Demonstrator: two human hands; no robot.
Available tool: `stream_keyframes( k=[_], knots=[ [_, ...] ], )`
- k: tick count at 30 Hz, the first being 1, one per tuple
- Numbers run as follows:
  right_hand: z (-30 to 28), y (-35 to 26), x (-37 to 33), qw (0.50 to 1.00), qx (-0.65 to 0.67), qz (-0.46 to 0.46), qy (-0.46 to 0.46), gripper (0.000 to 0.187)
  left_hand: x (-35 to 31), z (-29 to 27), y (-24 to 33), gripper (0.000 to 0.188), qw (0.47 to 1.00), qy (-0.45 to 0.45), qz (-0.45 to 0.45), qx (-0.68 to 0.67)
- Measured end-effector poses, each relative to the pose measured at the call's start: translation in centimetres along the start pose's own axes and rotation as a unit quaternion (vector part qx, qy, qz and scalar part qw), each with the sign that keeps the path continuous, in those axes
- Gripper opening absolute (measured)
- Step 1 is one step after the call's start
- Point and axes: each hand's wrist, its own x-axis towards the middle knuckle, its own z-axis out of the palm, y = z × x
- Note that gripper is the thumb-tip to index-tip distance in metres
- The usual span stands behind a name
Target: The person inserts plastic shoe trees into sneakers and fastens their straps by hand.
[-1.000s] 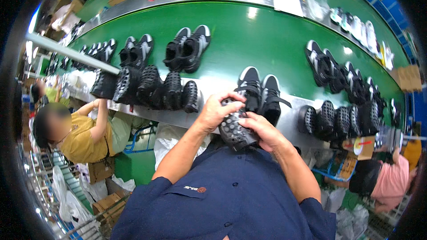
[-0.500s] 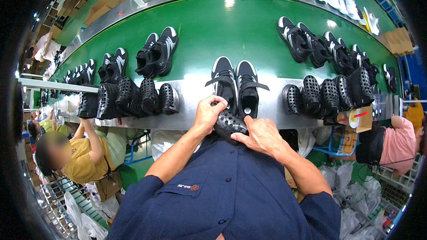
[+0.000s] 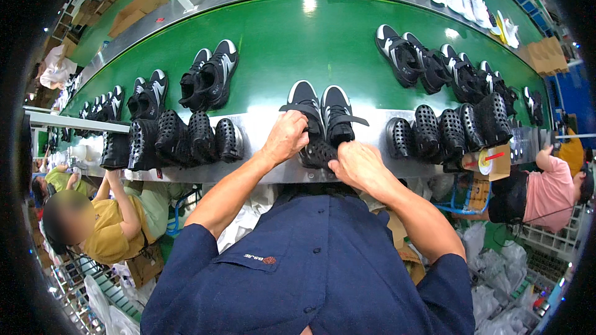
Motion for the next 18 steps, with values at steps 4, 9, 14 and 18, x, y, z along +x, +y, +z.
stream_keyframes(
  k=[4,9,14,18],
  knots=[
    [5.2,-2.1,5.2,0.985,-0.056,0.047,0.154,0.029,1.4,-0.6,-0.4,0.021,0.979,-0.001,-0.082,-0.188],
    [11.8,-3.2,8.0,0.96,-0.096,-0.036,0.26,0.021,0.6,-1.1,-3.0,0.023,0.972,-0.036,-0.129,-0.193],
    [12.3,-1.5,10.5,0.955,-0.11,-0.078,0.264,0.009,0.5,-2.3,-1.8,0.027,0.95,-0.073,-0.204,-0.226],
    [11.4,-2.1,9.1,0.907,0.129,-0.116,0.384,0.014,-1.3,-3.2,-2.4,0.034,0.954,-0.008,-0.194,-0.229]
  ],
)
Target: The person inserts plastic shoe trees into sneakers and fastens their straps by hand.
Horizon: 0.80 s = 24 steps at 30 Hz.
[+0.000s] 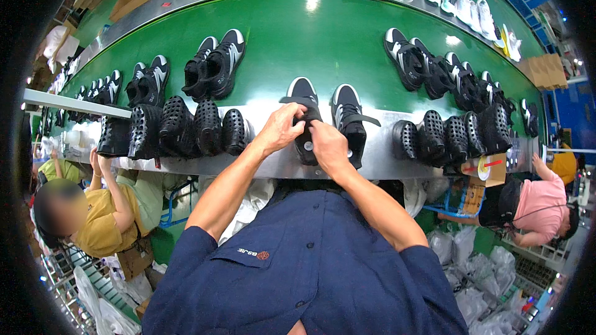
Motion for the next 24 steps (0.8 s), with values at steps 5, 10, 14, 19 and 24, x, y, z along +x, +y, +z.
stream_keyframes(
  k=[5,10,14,19,24],
  knots=[
    [-0.5,-0.3,0.2,0.995,-0.032,0.086,-0.025,0.035,-2.1,3.0,0.7,0.06,0.969,0.018,-0.207,0.131],
    [1.3,0.3,2.1,0.956,-0.094,0.224,-0.165,0.033,-1.9,5.3,-0.6,0.051,0.948,0.031,-0.22,0.229],
    [2.1,0.9,2.0,0.959,-0.109,0.236,-0.109,0.029,-2.1,5.2,-0.3,0.052,0.95,0.022,-0.226,0.215],
    [-3.6,-0.3,0.0,0.979,-0.057,0.161,-0.109,0.025,-6.2,3.3,3.5,0.051,0.967,0.077,-0.127,0.207],
    [-10.6,2.1,-3.0,0.933,-0.139,0.32,-0.088,0.049,-9.0,2.6,5.8,0.057,0.987,0.029,0.052,0.148]
  ],
)
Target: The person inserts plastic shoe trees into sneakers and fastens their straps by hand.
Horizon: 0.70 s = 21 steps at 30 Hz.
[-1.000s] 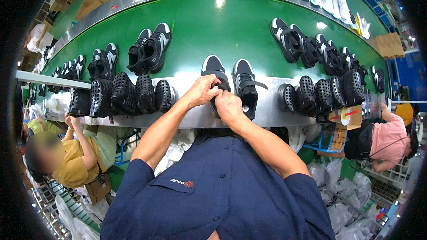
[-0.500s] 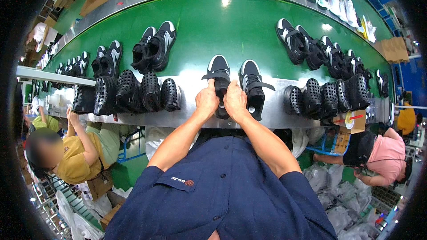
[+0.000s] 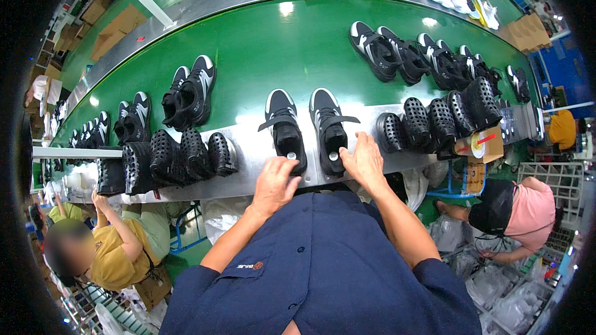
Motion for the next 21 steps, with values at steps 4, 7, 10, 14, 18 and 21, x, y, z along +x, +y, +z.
stream_keyframes(
  k=[4,7,10,14,18,21],
  knots=[
    [7.7,3.8,3.2,0.978,0.151,0.0,-0.146,0.046,2.9,2.5,1.3,0.071,0.975,-0.216,-0.041,0.014],
    [6.5,-1.6,1.5,0.97,0.206,-0.101,-0.081,0.04,3.0,2.5,1.4,0.073,0.964,-0.251,-0.085,0.025],
    [6.0,-1.4,2.1,0.96,0.24,-0.053,-0.131,0.052,3.6,3.9,1.3,0.042,0.954,-0.259,-0.122,0.086],
    [1.8,0.0,3.8,0.948,0.273,-0.025,-0.162,0.058,7.0,3.0,1.3,0.029,0.964,-0.182,-0.092,0.17],
    [-4.2,1.6,8.9,0.986,0.09,-0.054,-0.132,0.06,12.2,0.5,-4.5,0.034,0.958,-0.186,-0.084,0.202],
    [-7.9,1.3,13.3,0.997,0.044,-0.032,-0.062,0.054,15.2,-2.5,-10.7,0.033,0.954,-0.15,-0.124,0.229]
  ],
)
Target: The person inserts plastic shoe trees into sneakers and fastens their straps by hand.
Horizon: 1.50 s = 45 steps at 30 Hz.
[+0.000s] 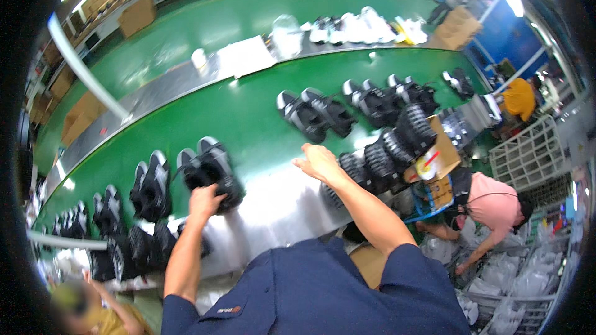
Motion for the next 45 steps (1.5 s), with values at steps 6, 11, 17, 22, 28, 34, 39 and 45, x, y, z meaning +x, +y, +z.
stream_keyframes(
  k=[6,11,17,22,28,34,39,45],
  knots=[
    [-4.2,10.3,11.2,0.987,-0.096,0.128,0.028,0.061,-1.3,-5.1,-0.9,0.046,0.996,0.09,0.021,0.015],
    [-4.1,12.4,15.9,0.973,-0.12,0.196,-0.009,0.076,-7.0,-2.2,-1.3,0.038,0.966,0.003,-0.062,-0.251],
    [-2.7,10.0,19.4,0.96,-0.184,0.177,-0.11,0.064,-12.3,0.8,2.1,0.028,0.943,-0.028,-0.149,-0.296],
    [0.2,6.7,19.1,0.968,-0.224,0.101,-0.053,0.033,-10.2,0.4,6.2,0.028,0.957,-0.045,-0.056,-0.282],
    [3.2,-2.1,8.3,0.979,-0.173,0.026,-0.102,0.03,-5.8,-1.1,10.0,0.044,0.935,0.08,0.022,-0.346],
    [10.6,-6.0,-4.8,0.988,-0.083,-0.075,-0.102,0.023,-4.9,2.3,8.5,0.063,0.95,0.124,0.029,-0.284],
    [8.9,-2.6,-9.9,0.977,0.077,-0.162,-0.112,0.018,-9.6,2.5,4.9,0.032,0.974,0.077,-0.008,-0.214],
    [11.2,-0.2,-11.8,0.987,0.104,0.006,-0.123,0.052,-10.2,1.7,12.2,0.032,0.962,0.102,0.232,-0.106]
  ],
)
